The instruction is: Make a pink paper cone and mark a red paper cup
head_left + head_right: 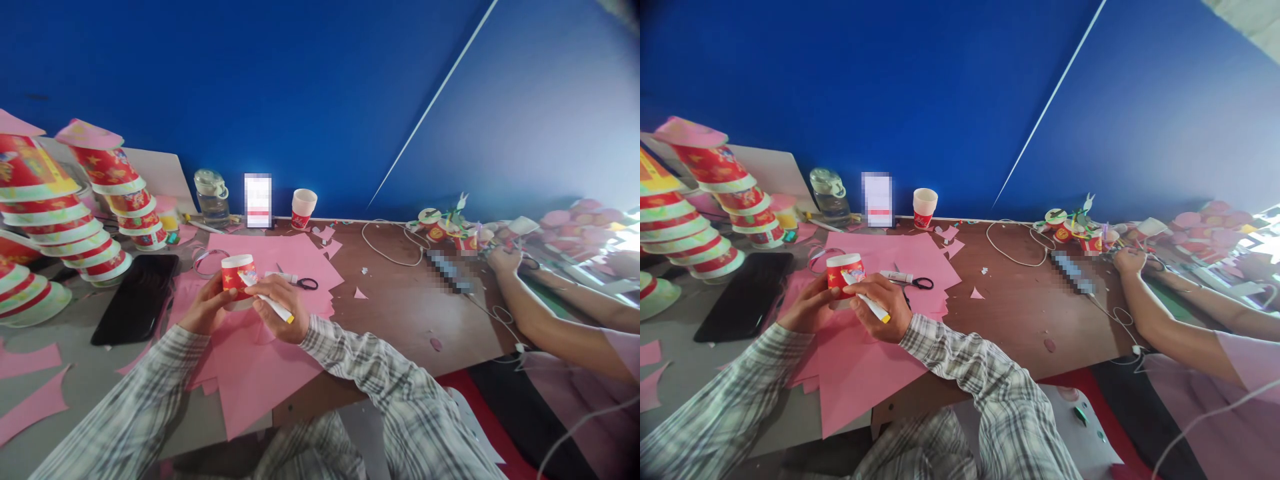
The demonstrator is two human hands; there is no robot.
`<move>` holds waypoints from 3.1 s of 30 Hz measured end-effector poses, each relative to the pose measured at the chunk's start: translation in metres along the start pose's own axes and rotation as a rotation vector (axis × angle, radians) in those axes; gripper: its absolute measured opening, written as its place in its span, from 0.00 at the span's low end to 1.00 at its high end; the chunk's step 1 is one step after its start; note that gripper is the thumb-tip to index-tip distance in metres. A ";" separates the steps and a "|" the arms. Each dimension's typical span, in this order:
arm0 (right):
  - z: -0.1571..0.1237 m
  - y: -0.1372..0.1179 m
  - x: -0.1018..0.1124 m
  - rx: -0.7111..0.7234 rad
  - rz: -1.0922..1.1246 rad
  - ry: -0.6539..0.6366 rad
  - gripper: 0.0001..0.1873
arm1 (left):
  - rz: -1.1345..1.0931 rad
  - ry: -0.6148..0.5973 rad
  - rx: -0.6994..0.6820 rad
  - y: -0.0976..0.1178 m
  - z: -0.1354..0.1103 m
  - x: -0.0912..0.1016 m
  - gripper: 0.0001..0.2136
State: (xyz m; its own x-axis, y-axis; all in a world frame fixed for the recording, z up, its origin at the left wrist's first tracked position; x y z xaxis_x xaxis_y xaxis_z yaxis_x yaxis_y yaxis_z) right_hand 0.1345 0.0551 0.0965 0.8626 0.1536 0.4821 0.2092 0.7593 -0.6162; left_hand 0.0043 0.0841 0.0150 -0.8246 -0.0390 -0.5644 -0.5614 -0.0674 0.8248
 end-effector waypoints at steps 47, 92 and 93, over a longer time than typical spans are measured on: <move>-0.003 -0.006 -0.001 0.039 -0.030 -0.011 0.14 | -0.067 -0.048 0.012 -0.001 -0.002 0.003 0.22; 0.001 -0.001 0.009 -0.012 -0.010 0.079 0.13 | -0.071 -0.068 -0.013 -0.001 0.000 0.004 0.18; 0.001 -0.001 0.008 -0.012 -0.013 0.075 0.13 | -0.073 -0.074 -0.010 -0.001 0.000 0.004 0.18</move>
State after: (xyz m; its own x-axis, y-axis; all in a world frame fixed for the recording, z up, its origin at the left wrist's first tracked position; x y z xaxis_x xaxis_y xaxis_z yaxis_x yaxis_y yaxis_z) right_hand 0.1409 0.0561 0.1018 0.8916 0.0955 0.4426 0.2261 0.7530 -0.6179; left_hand 0.0015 0.0841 0.0113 -0.7847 0.0396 -0.6186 -0.6196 -0.0773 0.7811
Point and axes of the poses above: each hand's wrist, its own z-axis towards the middle knuckle, its own x-axis out of the back of the hand, y = z × x, the point moved 10 cm from there along z, towards the middle knuckle, and after that the axes turned 9 degrees about -z, right-handed, at the moved point
